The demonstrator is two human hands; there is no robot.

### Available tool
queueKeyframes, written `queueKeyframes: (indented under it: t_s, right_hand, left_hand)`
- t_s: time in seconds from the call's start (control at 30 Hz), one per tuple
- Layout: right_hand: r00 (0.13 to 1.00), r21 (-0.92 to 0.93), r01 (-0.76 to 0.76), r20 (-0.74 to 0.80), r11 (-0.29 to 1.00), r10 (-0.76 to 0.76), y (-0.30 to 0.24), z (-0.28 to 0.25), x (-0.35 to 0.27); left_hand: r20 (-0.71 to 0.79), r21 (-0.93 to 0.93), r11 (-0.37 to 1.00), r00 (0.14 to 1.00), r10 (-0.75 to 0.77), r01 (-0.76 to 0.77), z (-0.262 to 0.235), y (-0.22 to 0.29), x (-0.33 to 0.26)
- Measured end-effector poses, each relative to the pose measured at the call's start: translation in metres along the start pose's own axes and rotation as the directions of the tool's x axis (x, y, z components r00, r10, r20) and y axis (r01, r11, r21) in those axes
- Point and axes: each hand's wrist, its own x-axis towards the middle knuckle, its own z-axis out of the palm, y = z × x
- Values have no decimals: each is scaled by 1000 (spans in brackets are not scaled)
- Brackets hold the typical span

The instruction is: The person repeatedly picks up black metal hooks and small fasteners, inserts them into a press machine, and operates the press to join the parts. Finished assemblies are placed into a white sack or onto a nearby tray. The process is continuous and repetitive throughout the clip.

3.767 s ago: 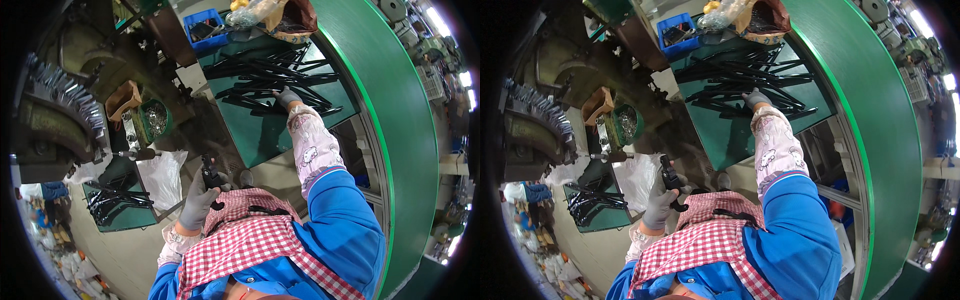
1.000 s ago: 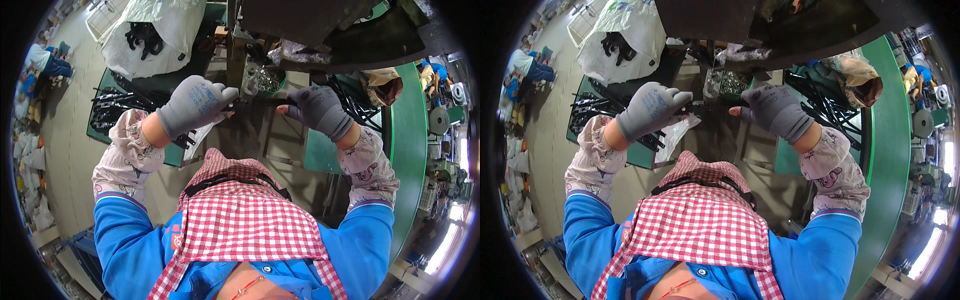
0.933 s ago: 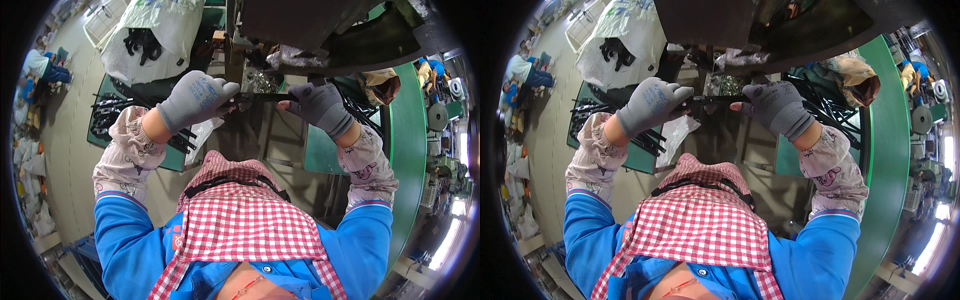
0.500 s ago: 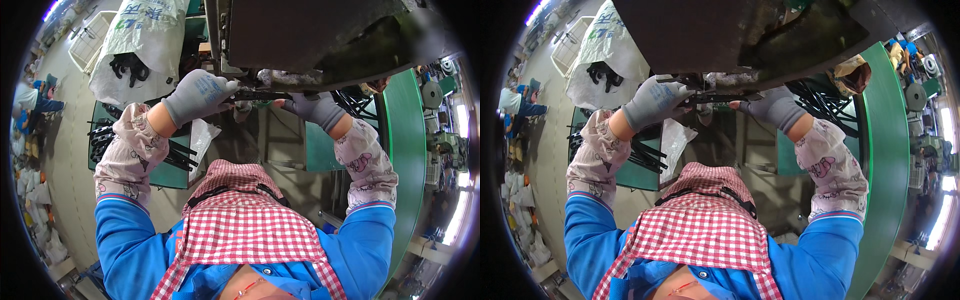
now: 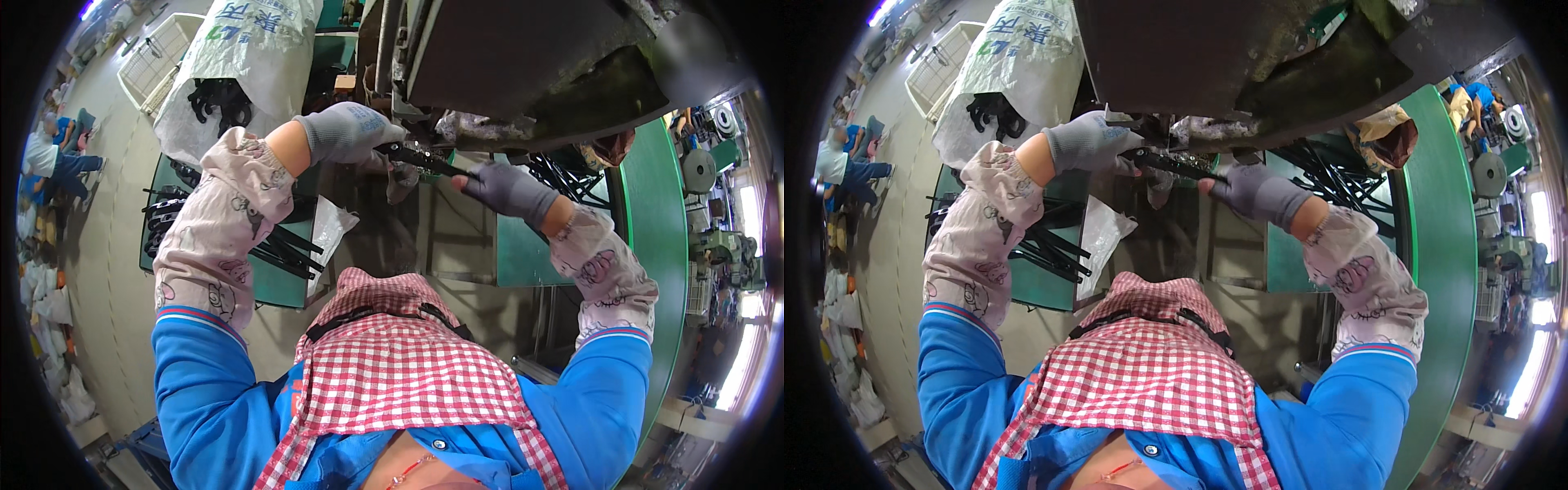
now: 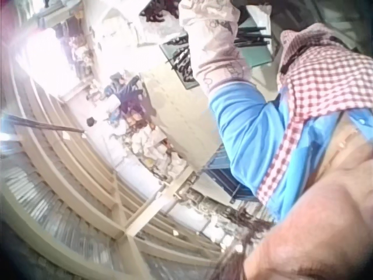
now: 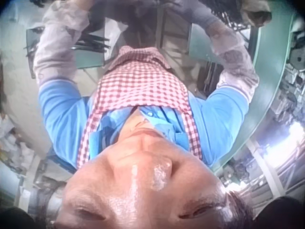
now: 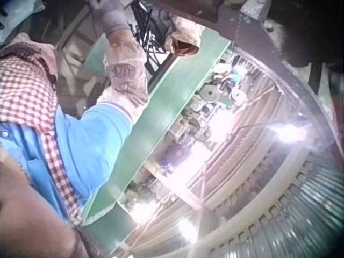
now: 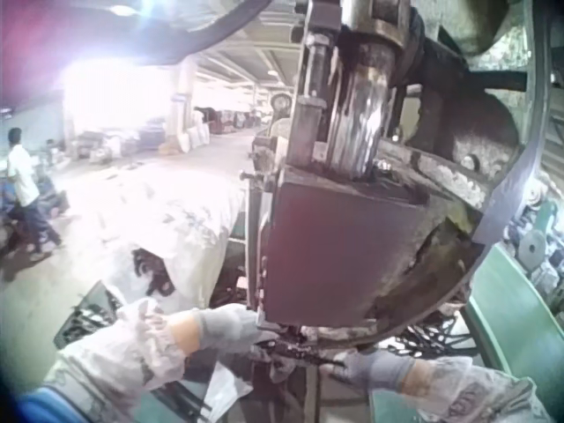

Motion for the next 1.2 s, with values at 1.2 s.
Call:
queueKeyframes:
  t_s: [1.2]
  right_hand:
    - [813, -65, -521, -342, 851, 472, 108, 176, 149]
  left_hand:
    - [-13, -906, -104, 274, -962, -409, 202, -8, -179]
